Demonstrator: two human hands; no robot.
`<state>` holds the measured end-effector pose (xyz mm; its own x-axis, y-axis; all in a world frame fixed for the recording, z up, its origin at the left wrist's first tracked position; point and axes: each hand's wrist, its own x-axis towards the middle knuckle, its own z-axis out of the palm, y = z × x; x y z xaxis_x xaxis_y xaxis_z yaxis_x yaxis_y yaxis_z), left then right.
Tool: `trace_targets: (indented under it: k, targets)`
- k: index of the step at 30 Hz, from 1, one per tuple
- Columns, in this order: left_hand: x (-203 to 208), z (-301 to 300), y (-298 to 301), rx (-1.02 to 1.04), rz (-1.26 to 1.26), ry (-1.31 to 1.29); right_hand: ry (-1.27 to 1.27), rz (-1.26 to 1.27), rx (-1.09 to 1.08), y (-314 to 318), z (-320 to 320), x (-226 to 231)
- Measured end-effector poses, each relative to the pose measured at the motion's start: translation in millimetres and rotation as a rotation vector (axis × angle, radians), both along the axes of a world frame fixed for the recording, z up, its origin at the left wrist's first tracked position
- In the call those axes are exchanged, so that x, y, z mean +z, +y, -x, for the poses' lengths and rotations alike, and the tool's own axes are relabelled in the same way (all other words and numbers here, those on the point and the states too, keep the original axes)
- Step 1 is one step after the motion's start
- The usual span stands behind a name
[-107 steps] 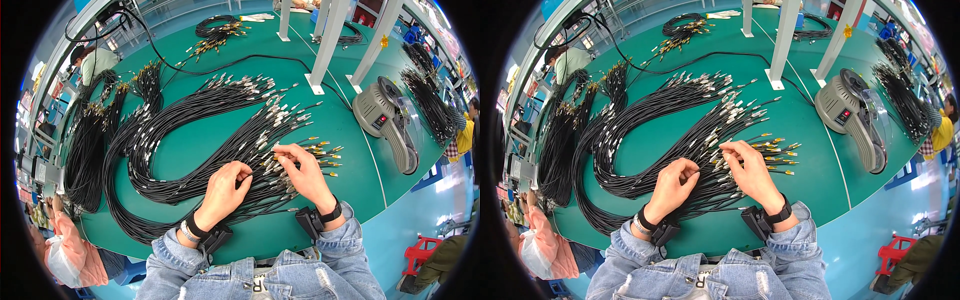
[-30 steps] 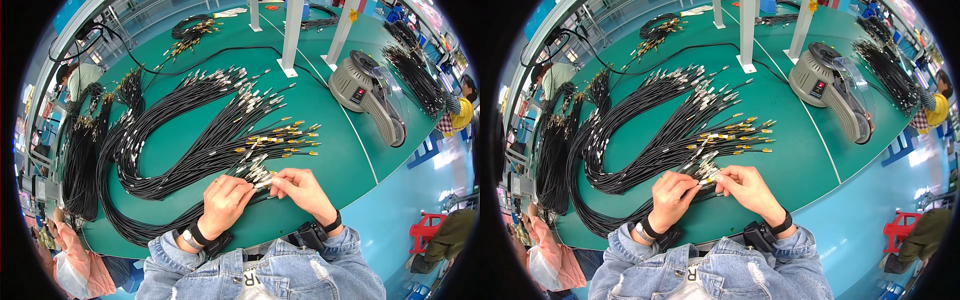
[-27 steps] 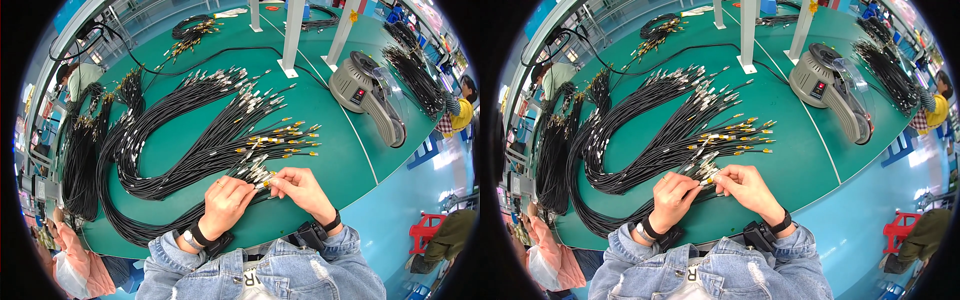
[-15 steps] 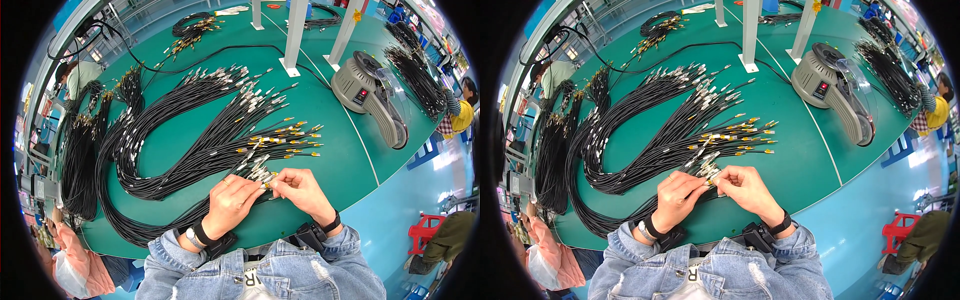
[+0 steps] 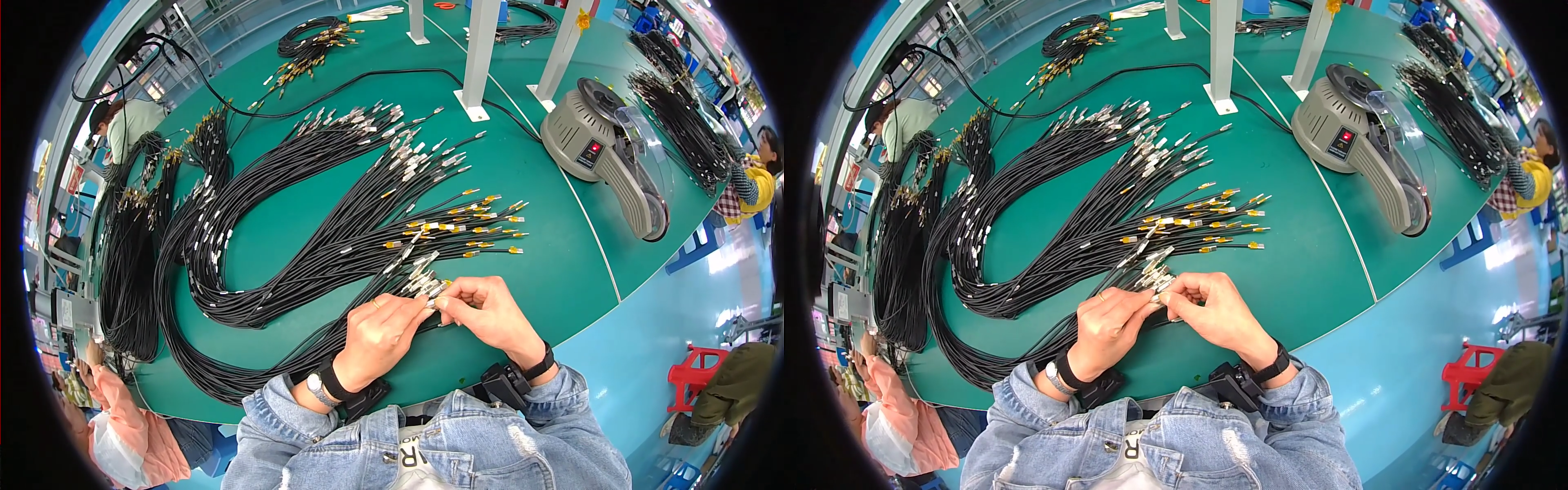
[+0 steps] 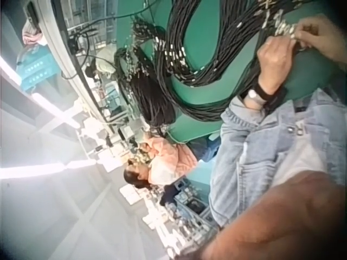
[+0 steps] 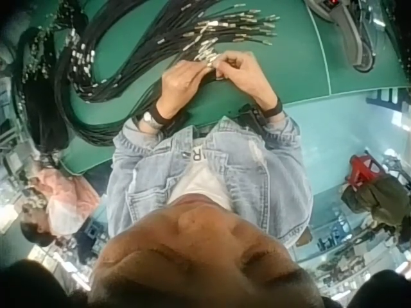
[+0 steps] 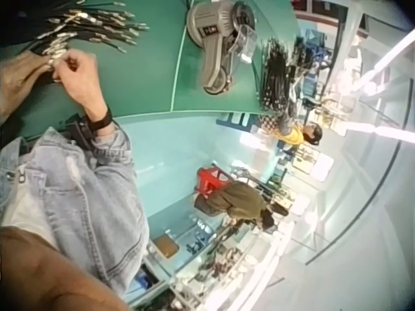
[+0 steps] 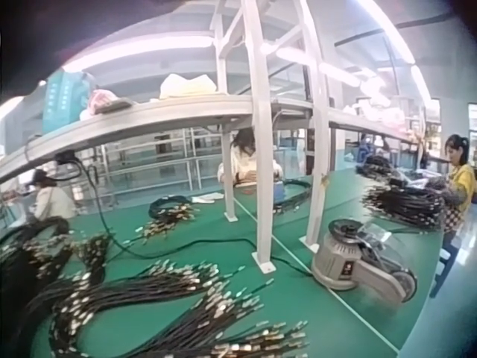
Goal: The recorder is assembling wire harnesses by attaching small connectors and using a tape dispenser to bundle them.
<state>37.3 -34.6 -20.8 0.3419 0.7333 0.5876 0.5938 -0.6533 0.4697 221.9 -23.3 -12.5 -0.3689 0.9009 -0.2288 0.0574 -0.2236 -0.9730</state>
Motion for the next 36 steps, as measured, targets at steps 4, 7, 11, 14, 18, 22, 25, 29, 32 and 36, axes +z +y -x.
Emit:
trace_targets:
  k: [4,7,11,14,18,22,25,29,32,36]
  targets:
    - [1,1,1,-0.005,0.037,-0.027,0.017,0.004,-0.029,-1,1,1]
    - [-1,2,0,0.006,0.085,-0.056,0.026,0.008,-0.028,0,1,-2]
    - [6,12,7,0.07,0.091,-0.026,0.07,-0.026,-0.117,3,-8,-5]
    - [9,23,22,0.241,0.055,-0.076,-0.301,-0.332,-0.14,10,-20,-5]
    - [21,22,28,0.348,-0.074,0.026,-0.374,-0.378,-0.047,6,-24,-8]
    - [23,14,8,0.011,0.055,0.083,-0.413,-0.312,0.036,9,-26,-4]
    - [25,8,2,-0.036,0.099,0.096,-0.127,-0.1,0.01,8,-30,-4]
    - [26,4,1,-0.049,0.094,0.09,0.139,0.08,-0.02,5,-27,8]
    - [26,2,2,-0.047,0.088,0.068,0.247,0.124,-0.057,2,-25,15]
    - [23,5,5,-0.036,0.153,-0.005,0.355,0.127,-0.113,2,-24,13]
